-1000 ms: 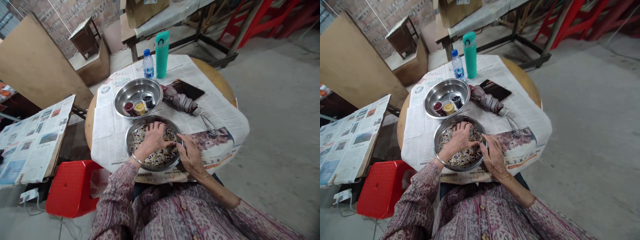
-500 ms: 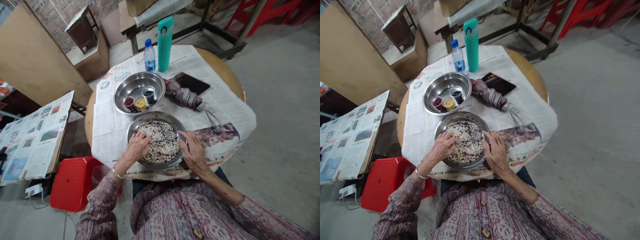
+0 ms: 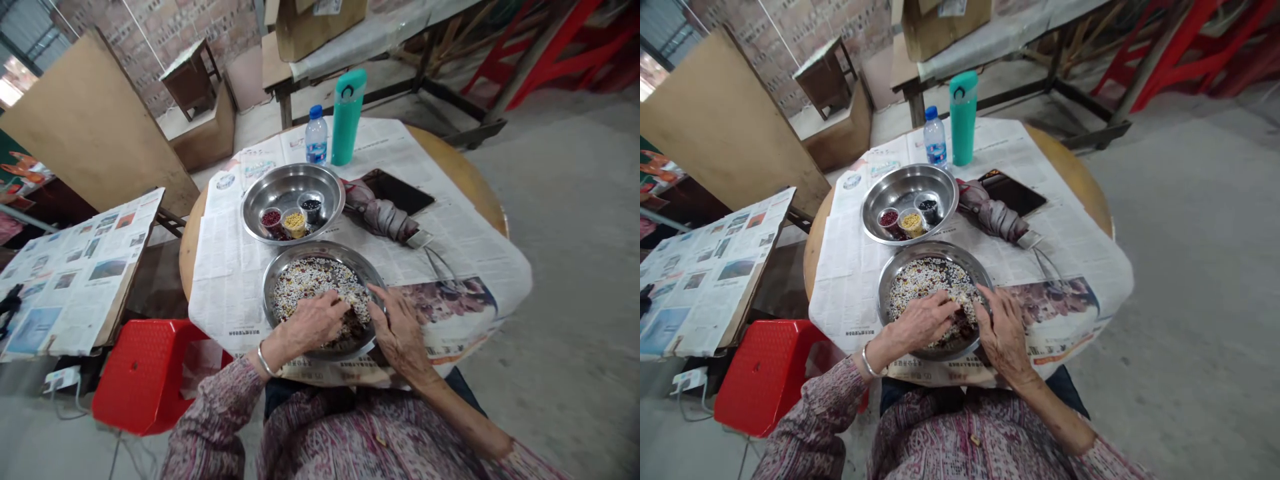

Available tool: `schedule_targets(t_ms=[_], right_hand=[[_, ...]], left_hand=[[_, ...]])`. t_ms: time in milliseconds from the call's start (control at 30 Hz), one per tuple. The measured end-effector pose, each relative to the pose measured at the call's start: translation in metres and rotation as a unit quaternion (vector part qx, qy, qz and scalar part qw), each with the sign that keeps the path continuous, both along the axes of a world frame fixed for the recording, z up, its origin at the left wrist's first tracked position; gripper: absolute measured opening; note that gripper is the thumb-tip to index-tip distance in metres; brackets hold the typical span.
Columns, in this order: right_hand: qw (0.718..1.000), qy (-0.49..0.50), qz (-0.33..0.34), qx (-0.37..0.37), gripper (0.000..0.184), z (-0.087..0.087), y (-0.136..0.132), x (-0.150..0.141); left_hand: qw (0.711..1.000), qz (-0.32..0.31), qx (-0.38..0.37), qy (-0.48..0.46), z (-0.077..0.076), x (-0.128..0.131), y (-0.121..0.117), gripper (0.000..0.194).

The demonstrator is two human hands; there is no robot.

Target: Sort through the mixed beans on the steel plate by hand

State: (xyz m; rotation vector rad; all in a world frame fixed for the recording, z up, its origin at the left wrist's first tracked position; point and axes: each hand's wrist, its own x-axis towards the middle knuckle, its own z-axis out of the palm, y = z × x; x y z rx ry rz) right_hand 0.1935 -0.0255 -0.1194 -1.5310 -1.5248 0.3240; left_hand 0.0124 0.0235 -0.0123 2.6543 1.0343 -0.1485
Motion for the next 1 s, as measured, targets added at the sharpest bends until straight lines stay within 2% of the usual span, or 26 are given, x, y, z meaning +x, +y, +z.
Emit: schedule_targets(t_ms=[133,200,267,367,400,433,567,633,733,867,1000], right_hand=[[1.000,-0.003,-0.003,0.004,0.044,0.002,0.000,0.000],[1.000,-0.002,-0.004,0.004,0.045,0.004,0.000,0.000],[1.000,0.000,-0.003,-0.003,0.045,0.007,-0.001,0.000],[1.000,0.003,-0.002,-0.012,0.044,0.009,-0.001,0.000],[1.000,0.003,-0.004,-0.013,0.044,0.010,-0.002,0.001],[1.000,0.002,-0.006,-0.014,0.044,0.010,-0.002,0.001],[1.000,0.003,-0.011,-0.019,0.044,0.010,-0.002,0.001],[1.000,0.004,-0.011,-0.020,0.045,0.011,-0.002,0.001],[1.000,0.000,-0.012,-0.015,0.046,0.012,-0.002,0.001],[1.000,-0.003,-0.007,-0.009,0.046,0.013,-0.002,0.000],[1.000,0.000,-0.007,-0.014,0.047,0.012,-0.002,0.000]], left_hand=[[0.984,0.160,0.078,-0.006,-0.001,0.004,0.021,0.020],[0.970,0.215,0.118,-0.007,-0.002,0.003,0.027,0.019],[0.967,0.212,0.140,-0.009,-0.004,0.004,0.028,0.031],[0.978,0.161,0.134,-0.009,-0.009,0.010,0.029,0.069],[0.982,0.142,0.126,-0.010,-0.010,0.013,0.029,0.074],[0.986,0.120,0.114,-0.012,-0.012,0.017,0.030,0.071],[0.999,0.024,0.037,-0.022,-0.011,0.024,0.030,0.029],[1.000,0.009,0.022,-0.009,-0.008,0.019,0.029,0.027],[0.997,0.042,0.055,0.041,-0.001,0.002,0.025,0.025],[0.983,0.121,0.097,0.096,0.005,-0.028,0.022,0.025],[0.967,0.218,0.106,0.072,0.007,-0.043,0.017,0.018]])
